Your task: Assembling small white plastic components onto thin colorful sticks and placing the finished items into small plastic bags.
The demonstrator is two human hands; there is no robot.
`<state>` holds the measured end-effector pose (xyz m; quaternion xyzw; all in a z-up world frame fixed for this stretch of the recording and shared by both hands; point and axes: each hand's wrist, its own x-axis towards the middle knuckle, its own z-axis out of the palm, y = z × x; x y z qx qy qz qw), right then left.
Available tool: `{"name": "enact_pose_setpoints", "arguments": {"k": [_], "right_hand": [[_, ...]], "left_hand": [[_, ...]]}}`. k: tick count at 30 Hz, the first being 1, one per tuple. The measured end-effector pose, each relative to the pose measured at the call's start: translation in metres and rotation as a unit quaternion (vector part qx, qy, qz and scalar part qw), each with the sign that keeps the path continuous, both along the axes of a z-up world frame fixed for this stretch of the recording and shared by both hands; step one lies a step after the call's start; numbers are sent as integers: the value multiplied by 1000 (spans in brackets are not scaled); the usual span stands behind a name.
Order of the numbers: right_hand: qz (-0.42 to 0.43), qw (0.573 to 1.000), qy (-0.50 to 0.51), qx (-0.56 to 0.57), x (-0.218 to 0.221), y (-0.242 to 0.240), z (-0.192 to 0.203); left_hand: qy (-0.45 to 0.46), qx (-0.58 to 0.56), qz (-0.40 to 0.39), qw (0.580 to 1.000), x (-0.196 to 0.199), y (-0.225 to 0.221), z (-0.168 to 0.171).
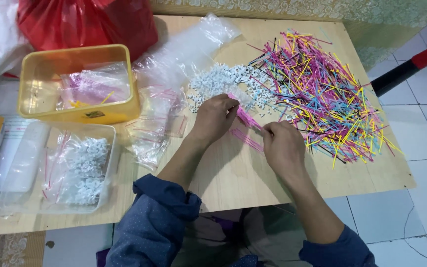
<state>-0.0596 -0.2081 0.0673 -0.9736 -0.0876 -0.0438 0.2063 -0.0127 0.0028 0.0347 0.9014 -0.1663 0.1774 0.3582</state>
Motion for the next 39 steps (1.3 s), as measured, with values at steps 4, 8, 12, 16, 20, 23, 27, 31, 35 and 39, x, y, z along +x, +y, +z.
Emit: {"name": "enact_pose_setpoints", "arguments": {"k": [4, 8, 12, 16, 20, 23, 27, 31, 35, 39], "right_hand": [[25, 999, -15, -15, 24, 8, -17], [48, 995, -50, -78, 56, 20, -36], [105, 989, -81, -65, 71, 27, -42], [98, 992, -45, -72, 22, 25, 9], [115, 986, 54, -111, -7, 13, 0], [121, 982, 46, -140, -4, 10, -18], [146, 965, -14, -216, 6, 12, -39], [167, 943, -104, -268, -5, 27, -37], [154, 935, -127, -294, -8, 29, -41], [146, 937, -128, -291, -11, 27, -45]], "left_hand": [[-5, -6, 4, 1000, -1, -3, -1], [-25, 19, 0, 1000, -1, -7, 1], [-10, 16, 15, 1000, -1, -7, -2], [-12, 30, 3, 999, 4, 1, 2], [-13, 34, 16, 999, 0, -1, -1], [-7, 33, 14, 999, 1, -1, -1], [-19, 34, 9, 999, 0, -2, -2], [-23, 34, 7, 999, 5, -3, -9], [-24, 25, 9, 999, 4, -2, -12], [-17, 28, 8, 999, 6, 0, -12]]}}
